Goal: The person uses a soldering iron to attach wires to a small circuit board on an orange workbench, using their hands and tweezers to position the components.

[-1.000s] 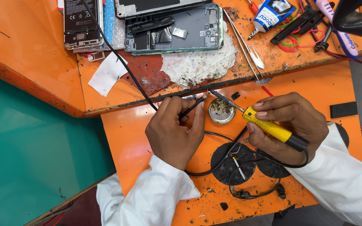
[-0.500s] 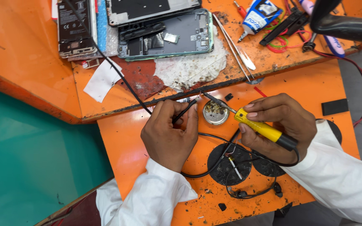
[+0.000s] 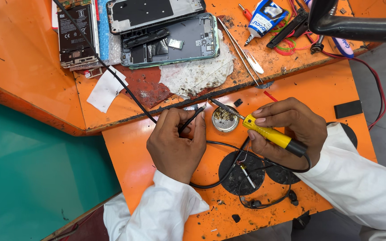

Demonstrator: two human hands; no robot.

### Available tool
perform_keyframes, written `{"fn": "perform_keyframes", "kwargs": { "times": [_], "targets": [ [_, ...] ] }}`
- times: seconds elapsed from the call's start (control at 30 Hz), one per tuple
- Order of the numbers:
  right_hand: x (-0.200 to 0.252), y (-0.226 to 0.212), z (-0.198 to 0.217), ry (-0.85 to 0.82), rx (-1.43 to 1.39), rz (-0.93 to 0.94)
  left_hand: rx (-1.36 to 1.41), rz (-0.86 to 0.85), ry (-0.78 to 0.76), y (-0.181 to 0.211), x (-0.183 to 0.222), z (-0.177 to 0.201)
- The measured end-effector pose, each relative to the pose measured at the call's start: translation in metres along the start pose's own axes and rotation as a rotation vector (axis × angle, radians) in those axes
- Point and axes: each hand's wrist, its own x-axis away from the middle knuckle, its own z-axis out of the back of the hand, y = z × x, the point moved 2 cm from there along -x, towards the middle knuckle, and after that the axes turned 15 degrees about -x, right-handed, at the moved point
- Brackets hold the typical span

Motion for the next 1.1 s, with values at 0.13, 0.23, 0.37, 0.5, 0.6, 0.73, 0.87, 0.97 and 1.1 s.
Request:
{"fn": "perform_keyframes", "kwargs": {
  "times": [0.13,0.23,0.37,0.5,0.6,0.73,0.87,0.97,1.1],
  "targets": [
    [0.001,-0.002,0.003,-0.005,-0.034,-0.011,0.007,-0.007,-0.004,0.001,0.0,0.002],
    [-0.004,-0.007,0.007,0.023,-0.022,0.042,0.037,-0.022,-0.007,0.003,0.0,0.006],
    [-0.004,-0.016,0.016,0.086,0.094,0.057,0.006,-0.073,-0.019,0.003,0.001,0.009],
    [-0.007,-0.008,0.028,0.162,0.217,0.16,0.06,-0.213,-0.025,0.002,0.0,0.013],
    [-0.007,0.001,0.036,0.149,0.276,0.24,0.083,-0.31,-0.042,0.002,0.001,0.013],
    [-0.008,0.011,0.042,0.126,0.223,0.293,0.07,-0.41,-0.049,0.001,0.001,0.011],
    [-0.02,0.014,0.046,0.004,0.185,0.457,0.099,-0.37,-0.085,0.001,-0.001,0.012],
    [-0.012,0.008,0.043,-0.029,0.109,0.427,0.06,-0.384,-0.125,0.001,-0.002,0.014],
    [-0.005,0.005,0.04,0.01,0.059,0.295,0.056,-0.387,-0.145,0.0,-0.002,0.014]
  ]
}}
